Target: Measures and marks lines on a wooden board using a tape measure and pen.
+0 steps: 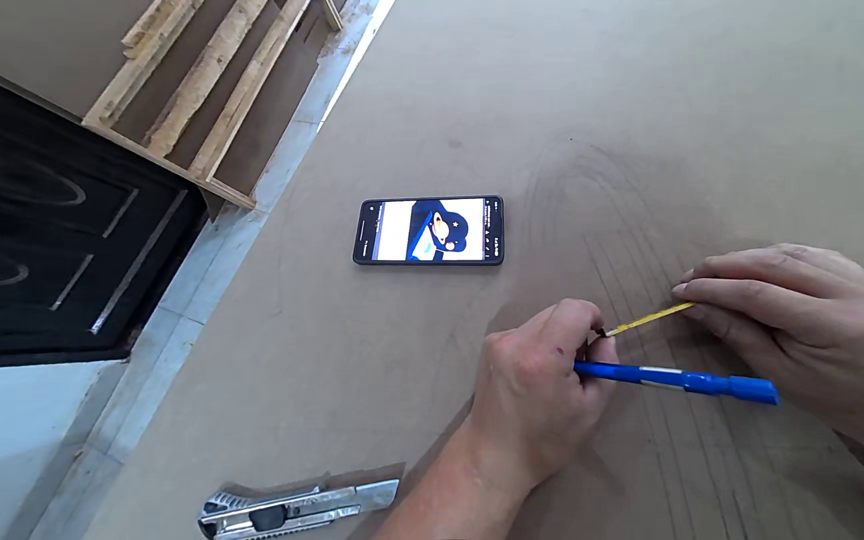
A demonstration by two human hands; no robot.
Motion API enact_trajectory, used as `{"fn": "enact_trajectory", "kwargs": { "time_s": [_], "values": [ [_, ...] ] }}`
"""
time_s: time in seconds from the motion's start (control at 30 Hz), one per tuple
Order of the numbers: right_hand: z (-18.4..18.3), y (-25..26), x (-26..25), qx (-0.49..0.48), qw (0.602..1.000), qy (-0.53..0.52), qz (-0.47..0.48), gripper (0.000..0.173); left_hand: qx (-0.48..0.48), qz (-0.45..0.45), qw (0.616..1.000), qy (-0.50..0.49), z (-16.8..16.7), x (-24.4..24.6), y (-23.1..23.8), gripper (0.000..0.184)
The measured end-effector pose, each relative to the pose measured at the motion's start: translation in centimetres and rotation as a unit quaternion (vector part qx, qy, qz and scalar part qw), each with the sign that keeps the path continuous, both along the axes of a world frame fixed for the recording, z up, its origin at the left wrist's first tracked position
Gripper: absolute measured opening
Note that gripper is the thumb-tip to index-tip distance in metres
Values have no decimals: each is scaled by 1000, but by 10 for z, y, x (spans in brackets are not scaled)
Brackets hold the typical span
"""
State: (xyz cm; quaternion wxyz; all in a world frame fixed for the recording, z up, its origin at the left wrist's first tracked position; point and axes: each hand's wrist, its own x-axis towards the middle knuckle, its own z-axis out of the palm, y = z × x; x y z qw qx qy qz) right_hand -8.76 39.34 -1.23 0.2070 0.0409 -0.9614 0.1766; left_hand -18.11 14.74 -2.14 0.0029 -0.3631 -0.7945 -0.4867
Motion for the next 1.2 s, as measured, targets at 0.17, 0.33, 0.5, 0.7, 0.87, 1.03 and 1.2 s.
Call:
{"fn": "enact_trajectory", "kwargs": {
  "time_s": [0.17,0.33,0.5,0.7,0.87,1.03,1.2],
  "values": [
    [-6,8,1,-9,999,22,-29,23,13,-5,1000,-9,2,-1,0,3],
    [-7,8,2,-18,999,15,-38,23,19,-7,1000,-10,1,-1,0,3],
    [-6,7,2,-26,998,10,-50,23,29,-8,999,-22,2,-1,-1,2],
    [-7,10,3,-60,992,15,-107,26,39,-3,999,-21,2,-1,-3,2],
    [2,7,-2,-142,973,97,-152,15,120,-38,986,-109,5,-4,-8,21],
    [-1,10,-5,-228,952,108,-176,14,247,-105,930,-252,1,-20,-15,68],
    [0,10,-4,-249,947,109,-173,14,166,-62,959,-219,3,-9,-11,57]
  ]
}}
